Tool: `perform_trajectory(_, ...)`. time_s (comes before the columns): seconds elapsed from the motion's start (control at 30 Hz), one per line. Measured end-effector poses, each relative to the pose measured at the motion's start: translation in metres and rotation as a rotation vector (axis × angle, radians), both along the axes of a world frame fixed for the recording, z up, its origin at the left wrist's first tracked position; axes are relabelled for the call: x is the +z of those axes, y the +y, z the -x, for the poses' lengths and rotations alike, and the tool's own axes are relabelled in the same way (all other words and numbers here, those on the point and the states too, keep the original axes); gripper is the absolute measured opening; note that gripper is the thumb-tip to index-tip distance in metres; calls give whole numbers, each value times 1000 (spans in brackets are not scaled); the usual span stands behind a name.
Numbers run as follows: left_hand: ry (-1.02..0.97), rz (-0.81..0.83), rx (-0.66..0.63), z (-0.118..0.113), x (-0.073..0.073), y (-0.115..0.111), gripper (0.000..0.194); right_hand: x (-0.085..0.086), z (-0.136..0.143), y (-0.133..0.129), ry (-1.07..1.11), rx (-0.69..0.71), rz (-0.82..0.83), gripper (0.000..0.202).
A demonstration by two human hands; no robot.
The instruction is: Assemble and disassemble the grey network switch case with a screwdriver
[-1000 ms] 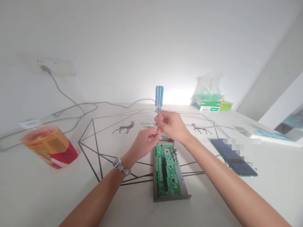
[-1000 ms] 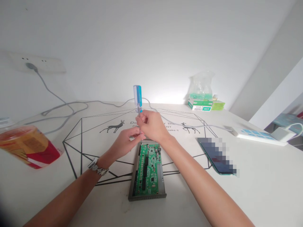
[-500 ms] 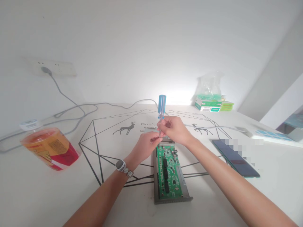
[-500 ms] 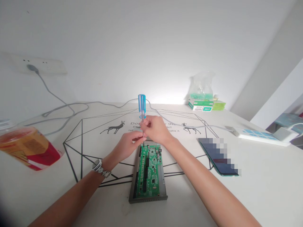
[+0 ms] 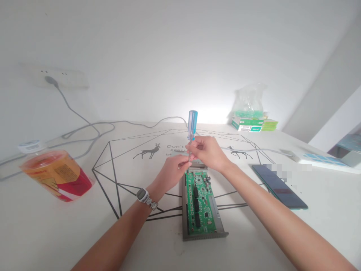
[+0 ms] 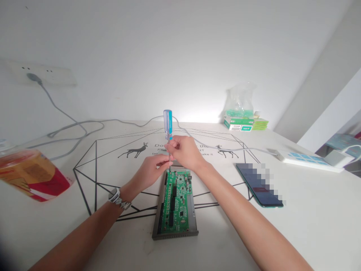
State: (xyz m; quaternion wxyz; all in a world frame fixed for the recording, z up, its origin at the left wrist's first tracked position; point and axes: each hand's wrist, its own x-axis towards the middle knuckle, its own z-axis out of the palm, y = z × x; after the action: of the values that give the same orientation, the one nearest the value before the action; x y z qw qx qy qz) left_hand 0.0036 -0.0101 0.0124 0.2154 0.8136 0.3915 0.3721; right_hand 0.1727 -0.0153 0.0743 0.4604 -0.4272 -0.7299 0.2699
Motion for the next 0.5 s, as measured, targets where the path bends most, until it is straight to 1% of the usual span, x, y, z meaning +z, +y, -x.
perform_trajectory(0.37, 8, -9, -18, 0, -1, 0, 23, -1, -2, 1, -7, -17, 4, 23)
perform_trajectory(0.5, 13, -9, -22, 0, -2, 1, 23, -1, -2, 1, 28, 5, 36, 21)
